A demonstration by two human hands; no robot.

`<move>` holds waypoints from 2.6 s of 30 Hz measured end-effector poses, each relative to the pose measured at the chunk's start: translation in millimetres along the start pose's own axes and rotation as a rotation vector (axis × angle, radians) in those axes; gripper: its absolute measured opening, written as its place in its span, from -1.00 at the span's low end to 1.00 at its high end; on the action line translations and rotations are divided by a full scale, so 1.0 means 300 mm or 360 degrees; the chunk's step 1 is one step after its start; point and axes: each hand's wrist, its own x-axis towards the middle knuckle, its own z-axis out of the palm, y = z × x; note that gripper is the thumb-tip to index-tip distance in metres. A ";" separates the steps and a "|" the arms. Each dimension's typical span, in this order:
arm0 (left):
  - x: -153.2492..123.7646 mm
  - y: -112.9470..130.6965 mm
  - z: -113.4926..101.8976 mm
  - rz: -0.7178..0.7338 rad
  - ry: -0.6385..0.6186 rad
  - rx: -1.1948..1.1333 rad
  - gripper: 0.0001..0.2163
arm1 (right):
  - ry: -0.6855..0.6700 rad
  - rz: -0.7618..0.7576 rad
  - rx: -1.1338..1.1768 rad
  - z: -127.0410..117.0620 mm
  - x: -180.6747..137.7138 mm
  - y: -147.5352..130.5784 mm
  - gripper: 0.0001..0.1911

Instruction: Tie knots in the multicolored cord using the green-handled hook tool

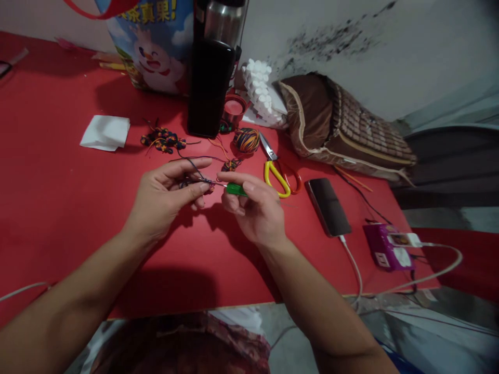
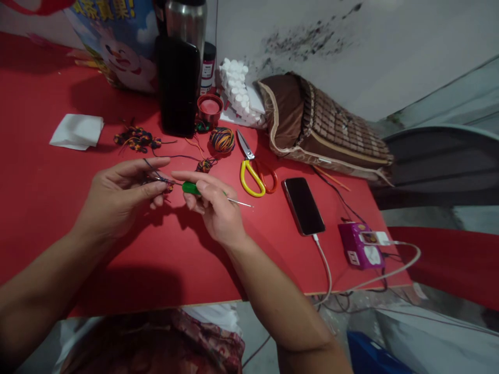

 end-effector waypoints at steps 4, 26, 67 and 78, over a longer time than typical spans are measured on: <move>0.004 -0.001 0.008 -0.0003 -0.0023 -0.0078 -0.64 | 0.0001 -0.0059 0.0023 0.002 0.006 0.004 -0.70; -0.023 -0.034 0.035 0.0043 0.0061 -0.0046 -0.53 | 0.0040 -0.0306 -0.0115 0.026 -0.021 0.036 -0.76; -0.039 -0.036 0.053 0.0020 0.0118 0.0036 -0.43 | 0.0151 -0.0252 -0.0242 0.036 -0.019 0.038 -0.75; -0.004 -0.003 0.020 -0.0107 -0.0022 -0.0252 -0.60 | 0.0100 -0.0452 -0.0605 0.051 -0.063 0.037 -0.64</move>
